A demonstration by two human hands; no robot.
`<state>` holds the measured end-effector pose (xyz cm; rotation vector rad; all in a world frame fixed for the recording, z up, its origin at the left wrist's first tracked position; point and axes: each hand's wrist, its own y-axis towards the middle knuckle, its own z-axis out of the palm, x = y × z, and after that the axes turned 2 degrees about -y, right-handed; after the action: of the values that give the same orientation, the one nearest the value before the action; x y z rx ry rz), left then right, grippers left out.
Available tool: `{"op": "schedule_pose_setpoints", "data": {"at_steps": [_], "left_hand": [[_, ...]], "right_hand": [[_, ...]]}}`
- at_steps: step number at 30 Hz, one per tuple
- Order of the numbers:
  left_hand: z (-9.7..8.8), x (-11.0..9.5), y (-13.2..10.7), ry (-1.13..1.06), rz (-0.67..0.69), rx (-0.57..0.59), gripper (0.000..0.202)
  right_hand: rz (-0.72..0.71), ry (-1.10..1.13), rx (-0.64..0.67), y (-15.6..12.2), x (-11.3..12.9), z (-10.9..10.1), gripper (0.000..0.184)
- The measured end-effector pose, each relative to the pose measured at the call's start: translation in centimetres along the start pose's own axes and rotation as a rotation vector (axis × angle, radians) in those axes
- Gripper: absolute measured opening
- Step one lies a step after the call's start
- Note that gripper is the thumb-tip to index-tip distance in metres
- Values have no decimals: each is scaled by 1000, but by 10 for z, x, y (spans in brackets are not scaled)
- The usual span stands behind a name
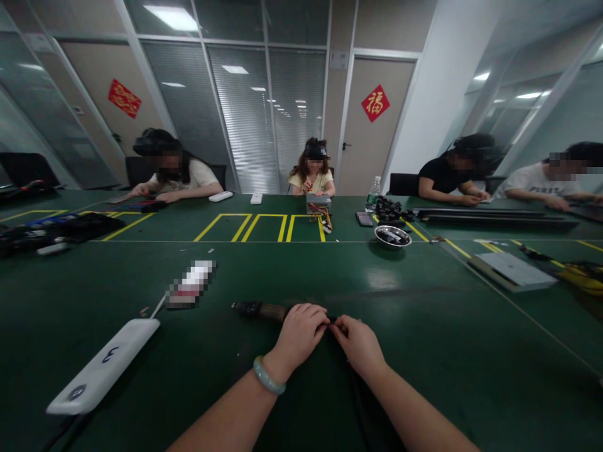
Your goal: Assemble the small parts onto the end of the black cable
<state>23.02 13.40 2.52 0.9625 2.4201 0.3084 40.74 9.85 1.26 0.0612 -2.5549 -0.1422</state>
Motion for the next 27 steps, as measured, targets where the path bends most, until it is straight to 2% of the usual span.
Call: {"op": "schedule_pose_setpoints", "data": {"at_steps": [4,8,16,27], "left_hand": [[-1,1,2,3,-4,20,13],[-2,2,4,-15,-6,16,13],[-1,3,5,-26,-47,7,11],[-7,3,3,-66,-48,19,12]], "right_hand": [[-86,-54,-86,-1,2,1,16],[-105,-30,-153,-2,3,2,14],[-158,33,-93,5,6,0,11],[-129,39,-56,7,8,0,14]]}}
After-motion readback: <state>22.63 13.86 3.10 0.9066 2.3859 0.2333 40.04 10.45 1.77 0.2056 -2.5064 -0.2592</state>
